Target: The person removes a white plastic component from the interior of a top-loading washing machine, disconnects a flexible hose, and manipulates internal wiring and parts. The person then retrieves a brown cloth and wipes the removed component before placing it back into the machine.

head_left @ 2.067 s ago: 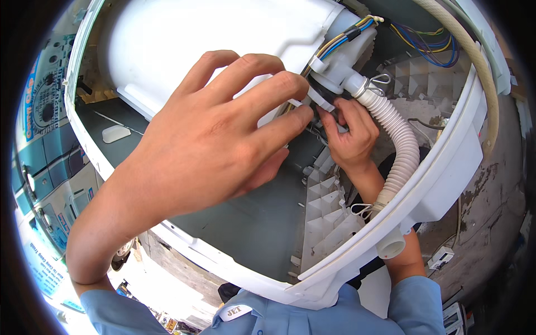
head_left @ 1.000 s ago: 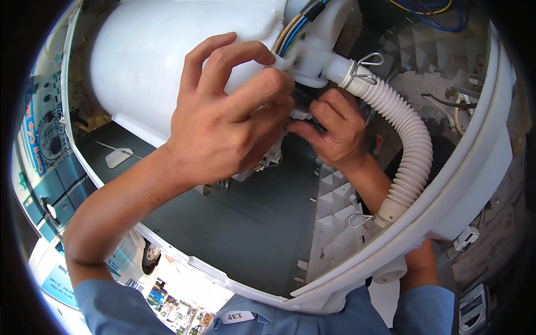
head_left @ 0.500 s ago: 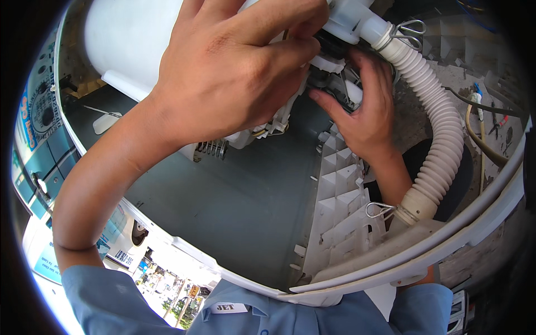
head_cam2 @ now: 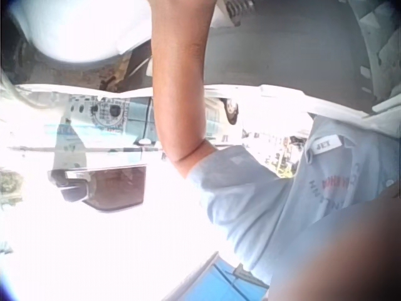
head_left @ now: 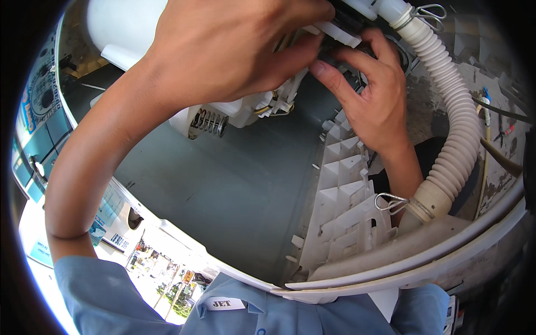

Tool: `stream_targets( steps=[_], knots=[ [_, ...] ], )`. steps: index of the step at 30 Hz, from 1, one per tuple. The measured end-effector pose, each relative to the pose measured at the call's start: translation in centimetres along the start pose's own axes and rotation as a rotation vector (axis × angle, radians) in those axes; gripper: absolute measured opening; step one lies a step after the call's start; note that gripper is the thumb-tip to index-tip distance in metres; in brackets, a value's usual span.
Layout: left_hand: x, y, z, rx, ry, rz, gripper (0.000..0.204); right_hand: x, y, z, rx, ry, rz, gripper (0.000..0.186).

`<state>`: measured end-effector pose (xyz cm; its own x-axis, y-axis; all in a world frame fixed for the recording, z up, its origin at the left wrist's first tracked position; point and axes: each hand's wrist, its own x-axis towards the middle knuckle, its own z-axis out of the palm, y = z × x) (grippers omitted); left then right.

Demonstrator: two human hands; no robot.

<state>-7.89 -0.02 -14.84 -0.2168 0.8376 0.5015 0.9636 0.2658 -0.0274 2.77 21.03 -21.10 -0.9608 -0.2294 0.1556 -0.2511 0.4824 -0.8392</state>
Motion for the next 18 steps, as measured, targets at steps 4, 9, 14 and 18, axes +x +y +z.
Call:
stream_targets(
  steps=[4,9,14,18],
  knots=[
    [-0.2,-0.1,0.0,0.049,0.01,0.017,0.033,0.1,0.3,0.6,0.031,0.023,0.022,0.029],
    [0.5,0.1,-0.2,0.073,0.032,0.0,0.031,0.5,-0.3,0.7,-0.019,0.043,0.019,0.027],
    [2.4,2.0,-1.9,-0.101,-0.06,-0.258,0.028,0.4,-0.5,0.9,-0.025,0.054,0.12,0.028],
    [3.3,2.9,-3.6,-0.147,-0.303,-0.393,0.026,0.0,-0.9,1.5,-0.035,0.109,0.146,0.031]
  ],
)
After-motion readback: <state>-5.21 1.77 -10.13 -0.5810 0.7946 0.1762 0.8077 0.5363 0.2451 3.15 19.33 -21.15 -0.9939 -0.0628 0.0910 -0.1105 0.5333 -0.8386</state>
